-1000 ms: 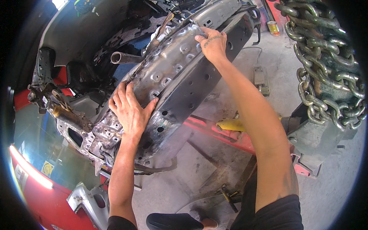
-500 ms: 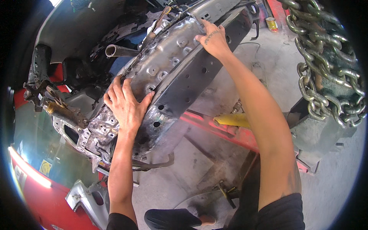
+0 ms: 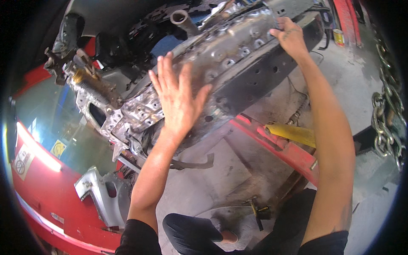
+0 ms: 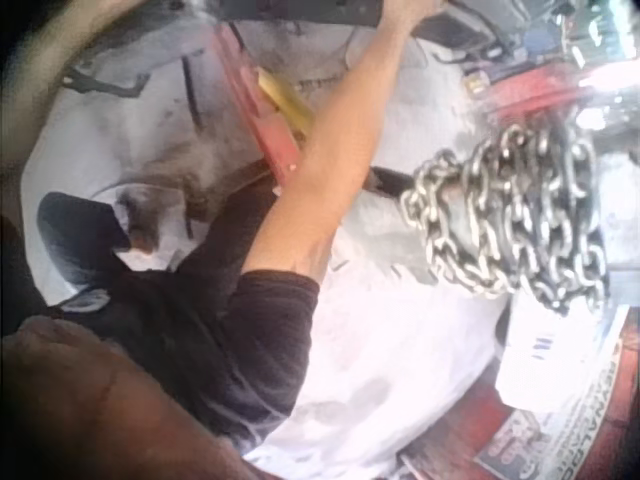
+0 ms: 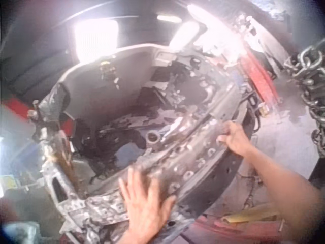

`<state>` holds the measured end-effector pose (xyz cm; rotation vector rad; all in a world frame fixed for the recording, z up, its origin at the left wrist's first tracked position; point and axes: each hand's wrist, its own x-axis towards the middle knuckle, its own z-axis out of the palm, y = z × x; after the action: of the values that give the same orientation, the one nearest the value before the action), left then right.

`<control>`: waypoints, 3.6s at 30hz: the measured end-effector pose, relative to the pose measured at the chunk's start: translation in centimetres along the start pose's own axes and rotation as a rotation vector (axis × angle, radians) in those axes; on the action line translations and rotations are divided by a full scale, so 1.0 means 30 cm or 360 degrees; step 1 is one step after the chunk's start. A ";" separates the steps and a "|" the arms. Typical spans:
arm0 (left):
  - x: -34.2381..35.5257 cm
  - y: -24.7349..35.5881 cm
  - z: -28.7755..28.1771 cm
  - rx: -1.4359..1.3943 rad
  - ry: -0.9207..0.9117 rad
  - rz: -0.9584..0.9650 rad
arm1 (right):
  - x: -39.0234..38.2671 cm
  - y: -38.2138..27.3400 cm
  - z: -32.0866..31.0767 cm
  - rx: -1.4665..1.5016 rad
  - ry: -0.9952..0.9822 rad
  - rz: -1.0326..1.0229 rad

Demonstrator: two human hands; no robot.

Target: The person kneels in front of a stripped car frame and repeatedly aligns a metal crossmember by hand, checking fit and position. They then use a hammer to tap the crossmember into place.

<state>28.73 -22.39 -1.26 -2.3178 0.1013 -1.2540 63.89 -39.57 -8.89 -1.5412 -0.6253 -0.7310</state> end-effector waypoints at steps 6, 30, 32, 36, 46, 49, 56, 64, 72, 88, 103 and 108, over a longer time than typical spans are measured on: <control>-0.168 0.042 -0.061 -0.0207 -0.0289 -0.0012 | 0.006 0.014 -0.002 0.0069 -0.0054 0.0040; -0.275 -0.023 -0.108 -0.0166 -0.0341 -0.0100 | 0.023 0.032 0.000 0.0174 -0.0149 0.0028; -0.295 -0.032 -0.105 -0.0155 -0.0318 -0.0117 | 0.018 0.038 -0.006 0.0259 -0.0167 0.0045; -0.335 -0.072 -0.130 -0.0051 -0.0240 -0.0164 | -0.007 -0.004 -0.007 0.0269 -0.0175 -0.0018; -0.249 -0.175 -0.165 0.0190 -0.0136 -0.0226 | 0.018 0.097 -0.009 0.0333 -0.0179 -0.0026; -0.235 -0.191 -0.156 0.0290 -0.0207 -0.0247 | 0.013 0.089 -0.008 0.0372 -0.0145 -0.0030; -0.214 -0.187 -0.160 0.0248 -0.0157 -0.0274 | -0.003 0.046 -0.007 0.0295 -0.0119 0.0052; -0.218 -0.208 -0.149 0.0245 -0.0092 -0.0251 | 0.004 0.052 -0.009 0.0612 -0.0085 0.0105; -0.212 -0.220 -0.162 0.0325 -0.0057 -0.0173 | 0.026 0.056 -0.033 0.0789 -0.0157 0.0172; -0.159 -0.105 -0.166 0.0222 -0.0066 -0.0184 | -0.002 -0.066 -0.013 0.0624 -0.0053 0.0299; 0.072 0.002 0.030 0.0307 -0.0129 0.0073 | 0.006 -0.034 0.009 0.0505 0.0032 0.0266; 0.082 -0.010 0.028 0.0357 -0.0157 0.0071 | 0.005 -0.043 0.032 0.0221 0.0128 0.0154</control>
<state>30.77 -22.51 0.38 -2.1665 -0.0207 -1.0685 63.11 -38.51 -7.99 -1.3974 -0.5273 -0.6591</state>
